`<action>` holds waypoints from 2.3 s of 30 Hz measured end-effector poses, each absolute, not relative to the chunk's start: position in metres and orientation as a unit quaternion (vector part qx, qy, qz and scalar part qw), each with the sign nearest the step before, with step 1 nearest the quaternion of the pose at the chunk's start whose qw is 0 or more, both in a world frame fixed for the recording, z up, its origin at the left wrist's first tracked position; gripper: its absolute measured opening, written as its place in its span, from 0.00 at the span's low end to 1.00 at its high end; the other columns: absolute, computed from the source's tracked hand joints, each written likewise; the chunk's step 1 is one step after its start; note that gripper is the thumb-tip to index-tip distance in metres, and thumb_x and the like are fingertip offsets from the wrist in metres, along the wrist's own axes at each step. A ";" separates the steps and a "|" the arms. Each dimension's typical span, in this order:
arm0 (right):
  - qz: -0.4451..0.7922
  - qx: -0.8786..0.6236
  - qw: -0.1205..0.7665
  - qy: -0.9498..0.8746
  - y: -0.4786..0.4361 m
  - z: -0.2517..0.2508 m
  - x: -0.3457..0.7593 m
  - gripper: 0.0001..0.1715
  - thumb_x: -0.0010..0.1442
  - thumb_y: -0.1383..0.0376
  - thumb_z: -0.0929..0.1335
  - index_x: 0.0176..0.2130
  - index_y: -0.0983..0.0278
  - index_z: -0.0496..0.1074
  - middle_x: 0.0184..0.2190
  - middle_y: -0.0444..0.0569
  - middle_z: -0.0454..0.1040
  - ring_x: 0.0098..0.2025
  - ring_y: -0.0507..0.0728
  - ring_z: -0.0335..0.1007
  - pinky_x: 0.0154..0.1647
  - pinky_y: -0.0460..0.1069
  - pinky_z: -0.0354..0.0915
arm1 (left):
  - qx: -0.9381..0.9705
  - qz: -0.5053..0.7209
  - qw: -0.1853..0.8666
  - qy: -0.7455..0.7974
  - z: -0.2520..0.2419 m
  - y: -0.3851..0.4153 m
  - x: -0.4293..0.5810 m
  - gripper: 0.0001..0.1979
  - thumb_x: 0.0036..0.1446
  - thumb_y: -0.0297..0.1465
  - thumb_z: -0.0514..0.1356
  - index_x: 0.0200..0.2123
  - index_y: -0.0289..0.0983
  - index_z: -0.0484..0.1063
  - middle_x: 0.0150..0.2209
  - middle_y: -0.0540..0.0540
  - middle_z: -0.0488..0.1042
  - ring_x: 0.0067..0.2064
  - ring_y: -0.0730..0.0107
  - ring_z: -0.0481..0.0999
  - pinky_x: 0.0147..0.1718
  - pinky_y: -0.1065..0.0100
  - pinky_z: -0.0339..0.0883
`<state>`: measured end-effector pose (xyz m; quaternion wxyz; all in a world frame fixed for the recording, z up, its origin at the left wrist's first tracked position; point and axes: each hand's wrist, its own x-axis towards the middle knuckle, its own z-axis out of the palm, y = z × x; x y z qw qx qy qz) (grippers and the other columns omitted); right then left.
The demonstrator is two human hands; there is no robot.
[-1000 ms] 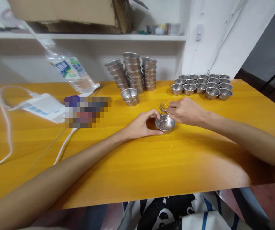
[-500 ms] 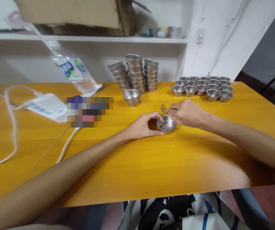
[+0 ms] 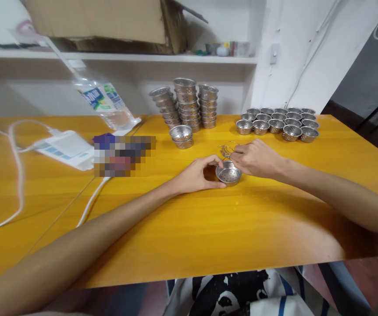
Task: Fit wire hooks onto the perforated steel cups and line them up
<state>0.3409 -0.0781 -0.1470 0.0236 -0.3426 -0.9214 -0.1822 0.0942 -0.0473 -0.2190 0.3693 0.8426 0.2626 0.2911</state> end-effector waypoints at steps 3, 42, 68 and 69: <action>-0.184 -0.349 0.014 -0.919 -0.078 -0.146 0.341 0.18 0.75 0.68 0.63 0.41 0.70 0.82 0.34 0.56 0.80 0.27 0.53 0.56 0.31 0.53 0.40 | 0.842 0.292 0.368 0.263 -0.220 -0.047 0.094 0.26 0.52 0.44 0.80 0.45 0.39 0.73 0.46 0.43 0.83 0.47 0.58 0.83 0.52 0.57 0.75; -0.193 -0.339 0.031 -0.920 -0.073 -0.151 0.345 0.21 0.76 0.66 0.60 0.41 0.68 0.81 0.32 0.54 0.77 0.27 0.54 0.56 0.32 0.54 0.40 | 0.829 0.324 0.386 0.242 -0.226 -0.046 0.096 0.32 0.50 0.45 0.80 0.45 0.41 0.64 0.44 0.47 0.75 0.46 0.61 0.78 0.48 0.60 0.71; -0.202 -0.339 0.027 -0.918 -0.075 -0.147 0.345 0.19 0.75 0.66 0.61 0.41 0.67 0.80 0.32 0.53 0.78 0.28 0.54 0.59 0.32 0.53 0.42 | 0.841 0.318 0.389 0.200 -0.223 -0.047 0.096 0.31 0.53 0.44 0.79 0.50 0.41 0.66 0.49 0.43 0.79 0.51 0.58 0.81 0.54 0.58 0.73; -0.203 -0.338 0.025 -0.919 -0.075 -0.147 0.344 0.19 0.75 0.67 0.61 0.41 0.67 0.80 0.32 0.53 0.78 0.28 0.54 0.59 0.32 0.53 0.42 | 0.839 0.320 0.391 0.203 -0.224 -0.047 0.096 0.32 0.53 0.44 0.80 0.50 0.41 0.65 0.49 0.43 0.79 0.51 0.57 0.81 0.54 0.57 0.73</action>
